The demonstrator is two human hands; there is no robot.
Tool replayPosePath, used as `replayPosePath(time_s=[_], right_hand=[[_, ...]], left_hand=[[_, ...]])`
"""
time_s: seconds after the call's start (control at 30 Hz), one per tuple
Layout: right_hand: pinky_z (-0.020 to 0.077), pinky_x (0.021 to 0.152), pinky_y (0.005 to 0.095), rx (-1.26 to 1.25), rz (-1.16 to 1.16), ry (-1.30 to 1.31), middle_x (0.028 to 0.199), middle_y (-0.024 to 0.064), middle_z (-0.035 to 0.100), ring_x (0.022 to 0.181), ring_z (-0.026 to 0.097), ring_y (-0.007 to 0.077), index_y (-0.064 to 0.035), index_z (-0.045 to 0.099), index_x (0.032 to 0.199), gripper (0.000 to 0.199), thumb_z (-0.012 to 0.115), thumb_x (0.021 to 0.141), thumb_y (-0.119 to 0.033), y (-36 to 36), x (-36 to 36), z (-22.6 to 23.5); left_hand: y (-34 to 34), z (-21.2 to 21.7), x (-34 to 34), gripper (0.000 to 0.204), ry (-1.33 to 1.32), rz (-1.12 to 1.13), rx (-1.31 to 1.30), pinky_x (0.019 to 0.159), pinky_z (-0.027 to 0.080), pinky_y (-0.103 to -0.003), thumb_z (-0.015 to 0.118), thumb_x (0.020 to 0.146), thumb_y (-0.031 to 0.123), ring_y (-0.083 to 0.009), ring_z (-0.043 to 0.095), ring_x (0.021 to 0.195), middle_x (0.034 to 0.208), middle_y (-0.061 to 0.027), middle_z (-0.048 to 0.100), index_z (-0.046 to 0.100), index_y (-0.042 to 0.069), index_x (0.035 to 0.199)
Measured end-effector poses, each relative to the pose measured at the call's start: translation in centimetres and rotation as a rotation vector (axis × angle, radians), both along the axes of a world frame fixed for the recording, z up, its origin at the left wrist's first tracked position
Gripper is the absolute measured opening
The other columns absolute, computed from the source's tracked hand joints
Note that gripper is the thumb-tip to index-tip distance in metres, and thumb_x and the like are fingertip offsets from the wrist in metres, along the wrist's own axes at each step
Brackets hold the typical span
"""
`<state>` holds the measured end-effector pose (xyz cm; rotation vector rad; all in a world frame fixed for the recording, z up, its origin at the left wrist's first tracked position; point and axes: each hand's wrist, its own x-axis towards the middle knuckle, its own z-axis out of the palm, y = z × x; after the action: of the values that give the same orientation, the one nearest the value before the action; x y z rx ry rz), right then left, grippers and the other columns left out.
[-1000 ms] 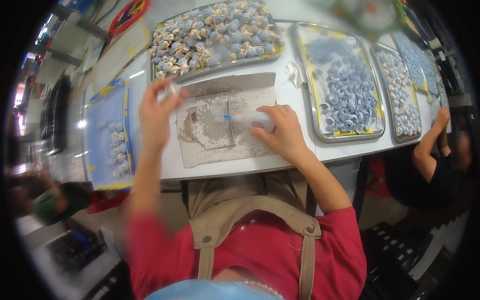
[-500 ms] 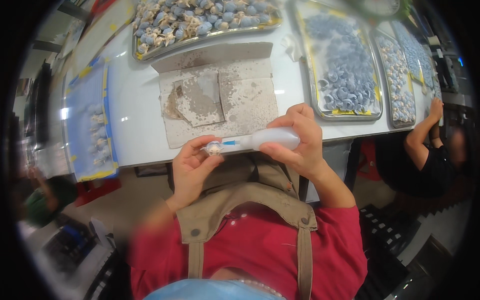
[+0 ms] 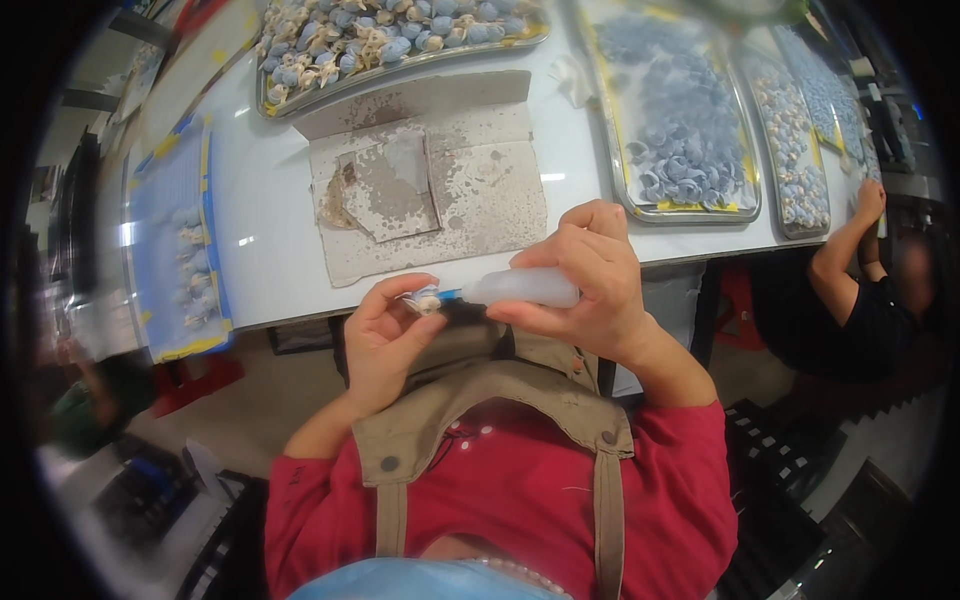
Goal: The person repeatedly picks small white and blue decorative items from a tray, applies a liquid from a small bottle to each item, and places the treated items into a blue plastic container. The process is repetitive and performed one item at a time.
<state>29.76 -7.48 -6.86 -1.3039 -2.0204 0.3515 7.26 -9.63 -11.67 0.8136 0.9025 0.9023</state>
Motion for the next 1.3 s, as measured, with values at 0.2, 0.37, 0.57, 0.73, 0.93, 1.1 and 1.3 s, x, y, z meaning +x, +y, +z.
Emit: replayPosePath(time_s=[0.2,0.37,0.57,0.73,0.93,1.1,1.3], right_hand=[[0.0337,0.068,0.0314,-0.001,0.009,-0.013,0.066,-0.0013,0.056,0.071,0.046,0.0207,-0.0099,0.062,0.073,0.038,0.084,0.051,-0.032,-0.08,-0.07,0.11],[0.0365,0.065,0.0315,0.009,0.024,-0.041,0.068,0.0007,0.057,0.07,0.045,0.0218,-0.008,0.062,0.073,0.038,0.084,0.053,-0.031,-0.04,0.24,0.09],[0.0383,0.063,0.0309,0.01,0.022,-0.022,0.07,0.0027,0.058,0.069,0.044,0.0224,-0.0061,0.062,0.073,0.037,0.084,0.053,-0.028,-0.14,0.43,0.12],[0.0389,0.064,0.0308,-0.01,0.002,-0.022,0.07,0.0037,0.057,0.07,0.044,0.0226,-0.0053,0.062,0.073,0.036,0.083,0.053,-0.026,-0.2,0.58,-0.02],[0.0368,0.065,0.0313,-0.002,-0.005,-0.023,0.068,0.0024,0.054,0.069,0.044,0.0217,-0.0069,0.062,0.072,0.035,0.083,0.053,-0.028,-0.05,0.38,-0.02],[0.0325,0.068,0.0326,-0.01,-0.032,-0.02,0.065,-0.0011,0.053,0.069,0.045,0.0199,-0.0103,0.061,0.071,0.036,0.082,0.053,-0.032,-0.08,0.25,-0.19],[0.0356,0.07,0.0317,-0.074,-0.048,0.089,0.069,0.0026,0.055,0.071,0.047,0.021,-0.0065,0.062,0.076,0.033,0.081,0.057,-0.025,0.45,0.55,-0.49]], left_hand=[[-0.17,0.18,0.17,0.039,0.009,0.003,0.006,0.07,0.045,-0.02,0.061,0.081,-0.008,-0.0051,0.05,0.076,0.094,-0.0039,0.056,0.048,-0.002,0.117],[-0.18,0.38,0.31,0.039,0.016,0.009,0.011,0.071,0.045,-0.02,0.061,0.081,-0.007,-0.0054,0.051,0.077,0.095,-0.0045,0.056,0.048,-0.002,0.117],[-0.12,0.59,0.25,0.038,-0.061,0.02,-0.052,0.079,0.046,-0.022,0.06,0.081,-0.007,-0.0093,0.055,0.088,0.103,-0.0078,0.057,0.047,-0.003,0.116],[-0.05,0.37,0.28,0.033,-0.125,0.041,-0.069,0.084,0.047,-0.024,0.059,0.082,-0.008,-0.0127,0.056,0.094,0.111,-0.0103,0.054,0.045,-0.002,0.112],[-0.03,0.32,0.3,0.032,-0.134,0.033,-0.063,0.084,0.048,-0.024,0.058,0.082,-0.007,-0.0131,0.057,0.095,0.111,-0.0109,0.054,0.045,-0.003,0.111],[0.03,0.27,0.17,0.032,-0.132,0.036,-0.059,0.084,0.048,-0.025,0.059,0.083,-0.006,-0.0136,0.057,0.094,0.11,-0.0111,0.054,0.045,-0.003,0.112],[0.21,-0.04,-0.18,0.033,-0.146,0.064,-0.074,0.084,0.048,-0.027,0.058,0.082,-0.006,-0.0166,0.059,0.093,0.112,-0.013,0.053,0.045,-0.002,0.112]])
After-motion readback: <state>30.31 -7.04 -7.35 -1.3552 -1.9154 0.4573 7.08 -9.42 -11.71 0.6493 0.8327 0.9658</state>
